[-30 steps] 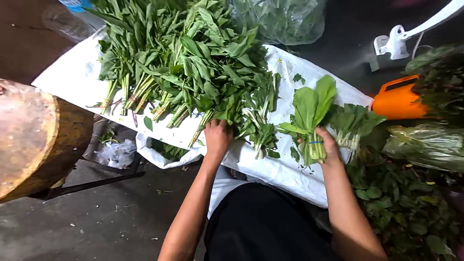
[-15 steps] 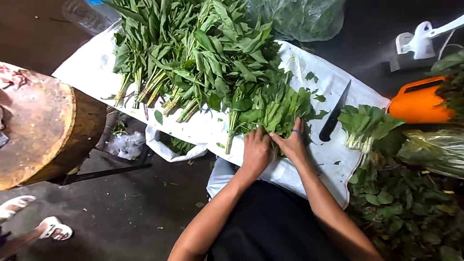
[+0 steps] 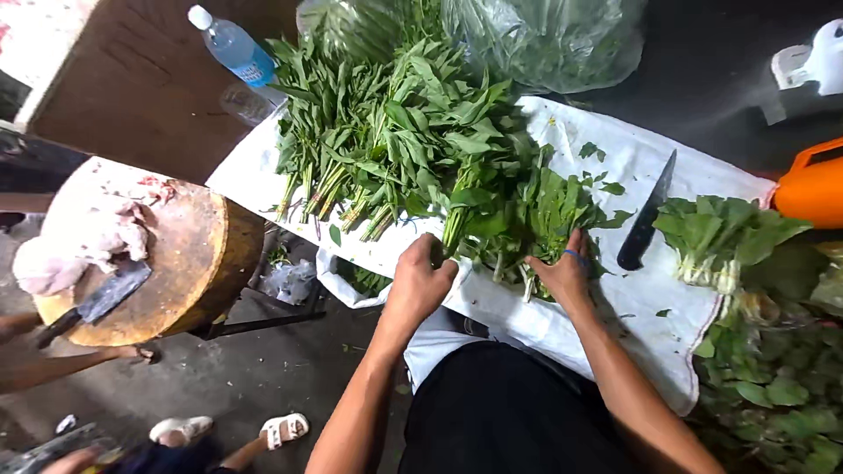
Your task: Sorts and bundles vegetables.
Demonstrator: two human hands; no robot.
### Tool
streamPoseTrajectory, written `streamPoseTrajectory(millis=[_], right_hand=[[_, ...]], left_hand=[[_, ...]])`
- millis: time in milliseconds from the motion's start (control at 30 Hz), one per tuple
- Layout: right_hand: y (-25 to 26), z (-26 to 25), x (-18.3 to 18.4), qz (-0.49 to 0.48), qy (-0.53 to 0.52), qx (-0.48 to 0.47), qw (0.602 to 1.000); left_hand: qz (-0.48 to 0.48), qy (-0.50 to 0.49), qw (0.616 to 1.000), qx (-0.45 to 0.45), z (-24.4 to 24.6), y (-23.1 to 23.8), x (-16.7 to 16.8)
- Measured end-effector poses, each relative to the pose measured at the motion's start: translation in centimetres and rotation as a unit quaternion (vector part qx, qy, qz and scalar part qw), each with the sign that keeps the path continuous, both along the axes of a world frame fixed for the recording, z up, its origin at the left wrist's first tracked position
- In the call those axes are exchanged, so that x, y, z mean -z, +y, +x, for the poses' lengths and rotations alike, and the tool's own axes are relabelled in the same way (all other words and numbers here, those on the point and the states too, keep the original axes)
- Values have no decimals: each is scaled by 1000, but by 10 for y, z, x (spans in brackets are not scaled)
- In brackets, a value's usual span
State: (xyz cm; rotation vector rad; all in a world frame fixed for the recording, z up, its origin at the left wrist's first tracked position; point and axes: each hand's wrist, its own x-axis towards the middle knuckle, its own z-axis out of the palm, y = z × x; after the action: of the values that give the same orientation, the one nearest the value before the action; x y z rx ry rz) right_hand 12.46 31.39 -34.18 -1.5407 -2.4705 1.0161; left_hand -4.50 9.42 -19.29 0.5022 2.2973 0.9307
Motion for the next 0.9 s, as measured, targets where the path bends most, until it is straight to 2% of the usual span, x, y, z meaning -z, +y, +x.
streamPoseTrajectory(millis=[100,167,233,333,400,467,533,600,633,700,767,900], right_hand=[[-1,0,-6,-26,-7,7,1000],[-1,0,-8,-31,-19,9,999],[-1,2,-5,-28,-2,14,999],[-1,1,-5,-34,18,31,999],[-3,-4,-12,-40,5,48,998],[-2,-11,-13,-28,-21,46,998],[6,-14,-10,-22,-7,60,998],[22,-11,-9,-39,41,98,994],[31,-10,-12,-38,73,114,990],[47,-15,-21,-30,128,128,983],[60,-26,-23,-32,127,101,986],[59,-42,-15,-50,65,-20,996]], left_hand=[[41,80,996,13,-3,-23,-61],[76,152,985,31,-16,-42,-88],[91,206,973,39,-36,-58,-101],[33,278,960,27,-88,-66,-95],[-37,340,940,8,-123,-66,-73],[-81,359,930,-9,-127,-61,-42],[-56,313,948,-5,-90,-45,16],[-93,195,975,49,-33,-9,81],[-124,167,974,87,-7,11,110],[-141,200,964,102,35,45,157],[-119,227,965,60,55,72,178],[-92,183,979,14,58,109,177]])
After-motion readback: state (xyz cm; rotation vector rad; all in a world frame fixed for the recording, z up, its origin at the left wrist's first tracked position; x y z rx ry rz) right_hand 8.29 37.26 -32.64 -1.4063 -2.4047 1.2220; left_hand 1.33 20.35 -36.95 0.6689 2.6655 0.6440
